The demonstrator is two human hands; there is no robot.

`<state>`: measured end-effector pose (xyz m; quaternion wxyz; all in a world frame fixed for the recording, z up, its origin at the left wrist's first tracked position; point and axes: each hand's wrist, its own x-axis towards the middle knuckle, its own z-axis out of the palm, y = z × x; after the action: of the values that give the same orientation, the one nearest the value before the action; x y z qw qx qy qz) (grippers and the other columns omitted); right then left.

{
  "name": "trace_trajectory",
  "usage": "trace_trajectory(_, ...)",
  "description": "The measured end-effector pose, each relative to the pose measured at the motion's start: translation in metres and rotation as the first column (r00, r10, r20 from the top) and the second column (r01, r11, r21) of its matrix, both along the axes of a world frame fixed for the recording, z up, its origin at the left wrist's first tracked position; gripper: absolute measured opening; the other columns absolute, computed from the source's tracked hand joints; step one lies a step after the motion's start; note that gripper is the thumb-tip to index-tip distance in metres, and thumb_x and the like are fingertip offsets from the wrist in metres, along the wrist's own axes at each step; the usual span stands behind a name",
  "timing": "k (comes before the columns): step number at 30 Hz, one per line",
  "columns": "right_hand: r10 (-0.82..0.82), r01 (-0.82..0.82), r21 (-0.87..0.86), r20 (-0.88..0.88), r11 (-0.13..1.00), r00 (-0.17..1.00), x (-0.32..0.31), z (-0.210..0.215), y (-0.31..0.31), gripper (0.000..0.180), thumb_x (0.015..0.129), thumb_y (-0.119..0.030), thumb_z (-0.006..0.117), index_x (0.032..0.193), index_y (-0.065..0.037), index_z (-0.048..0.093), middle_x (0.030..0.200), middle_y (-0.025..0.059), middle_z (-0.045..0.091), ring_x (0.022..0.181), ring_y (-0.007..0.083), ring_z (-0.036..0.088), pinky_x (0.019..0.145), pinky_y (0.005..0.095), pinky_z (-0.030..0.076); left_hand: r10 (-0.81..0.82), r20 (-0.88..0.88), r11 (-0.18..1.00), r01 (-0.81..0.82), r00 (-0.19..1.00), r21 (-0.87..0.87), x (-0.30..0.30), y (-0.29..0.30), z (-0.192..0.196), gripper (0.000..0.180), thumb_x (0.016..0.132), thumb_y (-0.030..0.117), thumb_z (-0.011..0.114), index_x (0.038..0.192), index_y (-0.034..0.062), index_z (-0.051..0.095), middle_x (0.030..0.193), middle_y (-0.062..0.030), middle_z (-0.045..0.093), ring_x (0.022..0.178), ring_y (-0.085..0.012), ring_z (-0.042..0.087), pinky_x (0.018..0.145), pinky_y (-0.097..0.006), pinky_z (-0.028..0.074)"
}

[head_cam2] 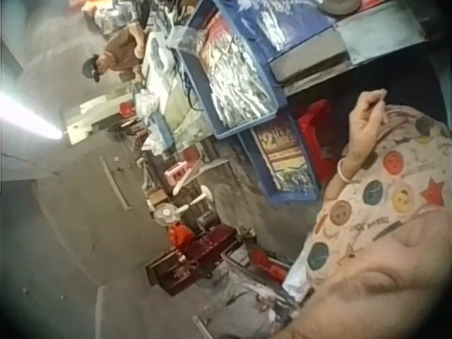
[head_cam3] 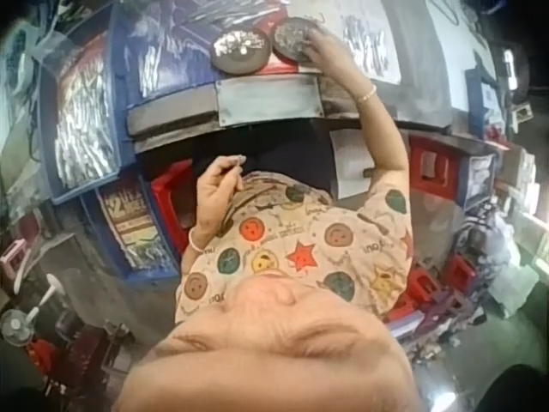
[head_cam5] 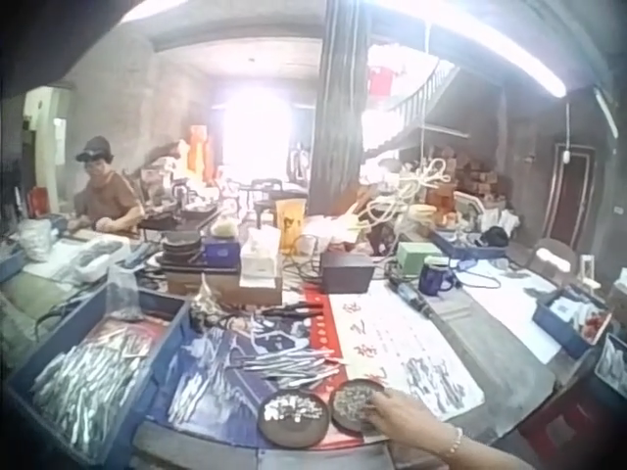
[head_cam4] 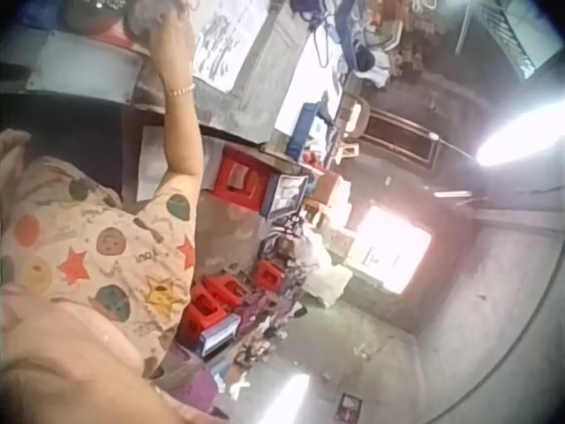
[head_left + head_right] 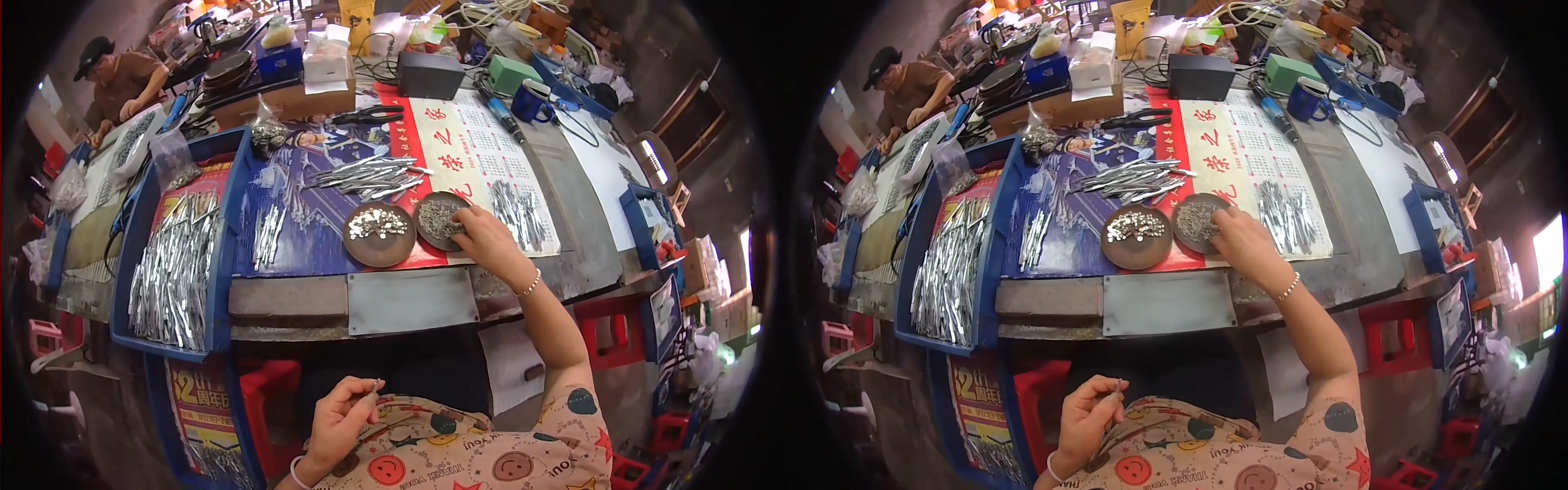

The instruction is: Assembling small metal pins and components manually at a factory workbench.

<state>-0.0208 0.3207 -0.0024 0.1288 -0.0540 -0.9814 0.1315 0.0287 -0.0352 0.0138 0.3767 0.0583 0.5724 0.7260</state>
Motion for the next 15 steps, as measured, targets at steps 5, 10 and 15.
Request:
trace_trajectory(5,-0.013,0.009,0.036,0.114,0.999,0.993,-0.020,-0.010,0.008,0.014,0.080,-0.013,0.058,0.090,-0.003,0.056,0.084,0.0156,0.057,0.085,0.0341,0.057,0.075,0.0420,0.045,-0.058,0.021,0.997,0.057,0.998,0.053,0.000,0.000,-0.005,0.019,0.092,0.003,0.051,0.110,-0.0026,0.056,0.079,-0.0011,0.055,0.062,-0.0043,0.049,0.056,-0.017,0.039)
trace_trajectory(10,0.005,-0.001,-0.061,0.073,0.998,0.997,-0.031,-0.008,0.015,0.009,0.079,-0.010,0.057,0.081,-0.001,0.057,0.076,0.0160,0.060,0.078,0.0343,0.059,0.070,0.0418,0.046,-0.124,0.015,0.991,0.123,0.992,0.058,-0.006,0.006,-0.010,0.022,0.094,0.004,0.049,0.115,-0.0022,0.055,0.075,0.0008,0.053,0.064,-0.0034,0.048,0.059,-0.017,0.041)
trace_trajectory(15,-0.025,0.053,-0.297,0.097,0.953,0.995,-0.032,-0.002,0.018,0.012,0.077,-0.011,0.058,0.084,-0.001,0.056,0.081,0.0180,0.060,0.083,0.0358,0.059,0.072,0.0437,0.045,-0.143,0.122,0.988,0.134,0.982,0.079,-0.013,0.015,-0.017,0.023,0.094,0.005,0.050,0.115,-0.0040,0.054,0.076,0.0007,0.052,0.063,-0.0033,0.047,0.059,-0.017,0.041)
